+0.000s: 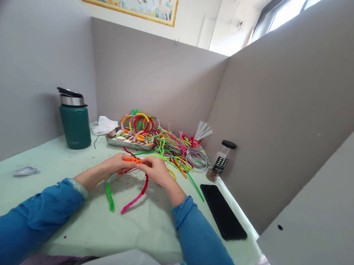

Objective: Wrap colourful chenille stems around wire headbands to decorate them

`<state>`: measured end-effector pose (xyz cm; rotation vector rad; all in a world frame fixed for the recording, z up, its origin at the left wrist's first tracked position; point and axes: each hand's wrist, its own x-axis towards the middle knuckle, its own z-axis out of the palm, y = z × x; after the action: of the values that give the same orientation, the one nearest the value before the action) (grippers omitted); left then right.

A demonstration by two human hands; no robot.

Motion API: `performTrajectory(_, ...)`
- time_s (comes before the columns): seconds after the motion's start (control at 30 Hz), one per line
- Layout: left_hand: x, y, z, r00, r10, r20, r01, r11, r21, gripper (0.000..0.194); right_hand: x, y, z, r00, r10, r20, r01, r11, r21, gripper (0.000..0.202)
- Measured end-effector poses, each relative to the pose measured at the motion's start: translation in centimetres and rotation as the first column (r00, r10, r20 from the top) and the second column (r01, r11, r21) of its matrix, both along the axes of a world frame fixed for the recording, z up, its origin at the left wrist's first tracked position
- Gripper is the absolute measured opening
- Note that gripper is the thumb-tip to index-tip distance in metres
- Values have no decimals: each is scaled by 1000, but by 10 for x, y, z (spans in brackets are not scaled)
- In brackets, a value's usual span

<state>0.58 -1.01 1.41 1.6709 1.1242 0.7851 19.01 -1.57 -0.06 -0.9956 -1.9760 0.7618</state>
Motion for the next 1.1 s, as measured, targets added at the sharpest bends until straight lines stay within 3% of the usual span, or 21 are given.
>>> performTrajectory(0.47,-1,2,-3,998,-43,50,44,999,-28,38,-5,-5,2,989,-136,51,127,981,150,20)
performTrajectory(0.73,-2,2,-5,997,-2,76,6,998,-56,40,-3,1,-4,999,18,-46,-20,998,-52,19)
performTrajectory(1.1,-2,4,-8,992,-86,89,88,996,-19,37,-4,-2,-4,993,-113,43,106,982,155,16)
